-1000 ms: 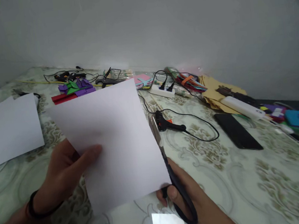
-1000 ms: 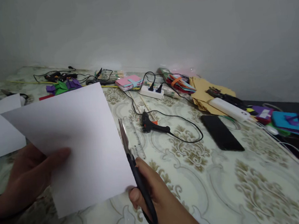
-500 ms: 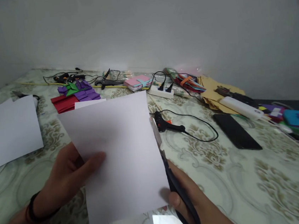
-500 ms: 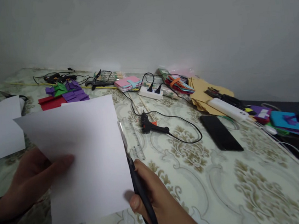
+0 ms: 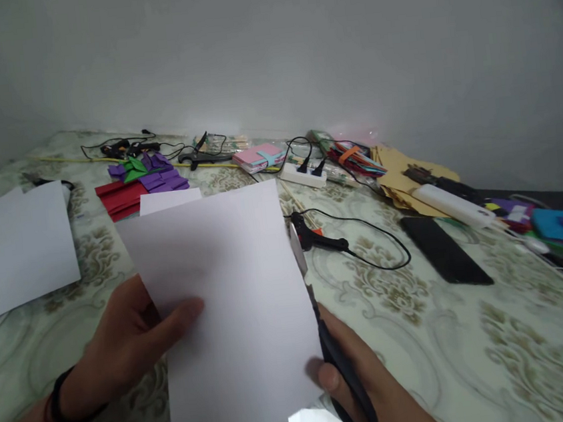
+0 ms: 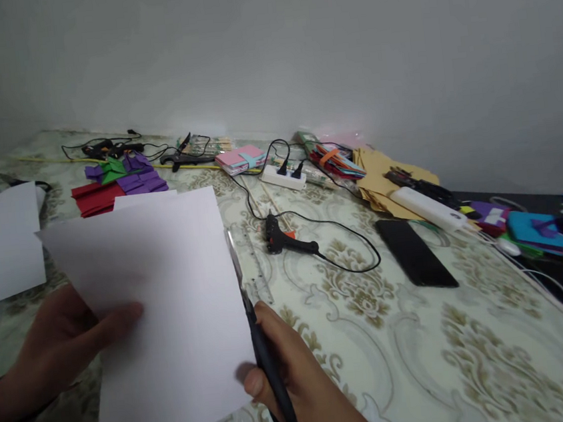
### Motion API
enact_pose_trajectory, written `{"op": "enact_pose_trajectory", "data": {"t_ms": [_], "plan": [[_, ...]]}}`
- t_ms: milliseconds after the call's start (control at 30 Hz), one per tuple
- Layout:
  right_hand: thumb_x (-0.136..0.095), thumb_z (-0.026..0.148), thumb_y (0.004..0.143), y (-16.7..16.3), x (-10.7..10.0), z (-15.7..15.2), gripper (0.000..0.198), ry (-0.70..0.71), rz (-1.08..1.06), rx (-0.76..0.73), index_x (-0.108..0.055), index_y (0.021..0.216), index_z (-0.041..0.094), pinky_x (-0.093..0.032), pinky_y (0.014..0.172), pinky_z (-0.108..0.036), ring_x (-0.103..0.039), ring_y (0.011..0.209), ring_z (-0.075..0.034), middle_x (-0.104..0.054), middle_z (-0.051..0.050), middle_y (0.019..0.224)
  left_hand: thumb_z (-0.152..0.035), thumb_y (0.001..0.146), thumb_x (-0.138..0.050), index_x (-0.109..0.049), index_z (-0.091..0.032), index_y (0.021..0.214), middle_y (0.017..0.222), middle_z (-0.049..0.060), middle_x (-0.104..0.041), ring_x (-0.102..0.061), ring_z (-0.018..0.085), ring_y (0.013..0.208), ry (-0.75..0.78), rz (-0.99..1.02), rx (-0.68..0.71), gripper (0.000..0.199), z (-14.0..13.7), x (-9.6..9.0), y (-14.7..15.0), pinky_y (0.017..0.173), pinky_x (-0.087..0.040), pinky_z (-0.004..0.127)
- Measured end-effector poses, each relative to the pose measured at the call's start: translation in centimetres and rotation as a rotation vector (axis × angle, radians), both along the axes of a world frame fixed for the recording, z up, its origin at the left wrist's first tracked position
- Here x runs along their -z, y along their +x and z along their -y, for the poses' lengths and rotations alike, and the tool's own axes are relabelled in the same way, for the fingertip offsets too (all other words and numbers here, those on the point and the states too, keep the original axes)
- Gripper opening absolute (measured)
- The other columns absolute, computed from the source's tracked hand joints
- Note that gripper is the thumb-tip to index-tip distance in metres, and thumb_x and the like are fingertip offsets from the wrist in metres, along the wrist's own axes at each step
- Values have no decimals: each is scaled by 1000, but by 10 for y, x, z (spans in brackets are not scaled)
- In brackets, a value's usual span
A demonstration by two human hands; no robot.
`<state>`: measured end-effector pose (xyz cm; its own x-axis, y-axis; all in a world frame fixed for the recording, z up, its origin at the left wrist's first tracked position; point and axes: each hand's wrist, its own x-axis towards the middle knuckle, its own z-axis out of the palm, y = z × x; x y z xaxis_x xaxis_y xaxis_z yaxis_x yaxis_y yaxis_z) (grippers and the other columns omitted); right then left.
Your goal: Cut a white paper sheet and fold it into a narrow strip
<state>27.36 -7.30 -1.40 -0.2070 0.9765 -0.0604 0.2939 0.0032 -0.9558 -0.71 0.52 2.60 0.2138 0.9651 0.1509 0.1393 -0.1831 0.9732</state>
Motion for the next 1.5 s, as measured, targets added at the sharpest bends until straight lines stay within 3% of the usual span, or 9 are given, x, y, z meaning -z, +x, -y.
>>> {"op": "enact_pose_trajectory", "data": {"t_ms": [100,300,467,700,1133,1500], "plan": [[-56,71,93,0,3,1,68,41,13,21,-54,142,24,-59,86,-41,-66,98,-29,-65,-13,121,-26,82,-80,-82,-28,97,83,1,-81,-76,16,67,35,2,-29,15,-2,0,-1,51,-58,15],[-57,69,93,3,-1,0,63,60,45,16,-56,138,25,-58,78,-37,-63,86,-26,-66,-10,105,-27,81,-80,-82,-29,97,83,1,-81,-76,18,66,56,-29,-24,16,-1,-1,0,50,-58,18],[-53,72,93,1,-4,-3,58,55,63,19,-63,124,24,-53,69,-34,-57,78,-24,-59,-6,89,-26,81,-79,-82,-28,92,81,1,-82,-75,18,62,65,-56,-21,12,0,-3,1,47,-56,17],[-52,76,91,-1,-7,-4,60,65,74,28,-66,113,22,-53,71,-34,-57,79,-24,-60,-7,90,-27,79,-82,-83,-30,95,80,0,-82,-75,17,63,75,-26,-62,17,0,-2,0,47,-56,16],[-58,73,89,-4,-7,-5,56,-19,2,25,-67,114,24,-55,68,-35,-59,80,-27,-62,-9,91,-26,80,-80,-83,-31,94,78,0,-81,-75,17,63,85,-40,-28,15,1,-4,1,46,-56,16],[-53,76,91,-1,-8,-3,55,43,60,13,-67,104,24,-53,70,-35,-59,83,-28,-62,-8,88,-27,82,-80,-81,-32,98,87,-1,-82,-77,17,68,73,-14,-48,17,2,-3,-1,51,-58,15]]}}
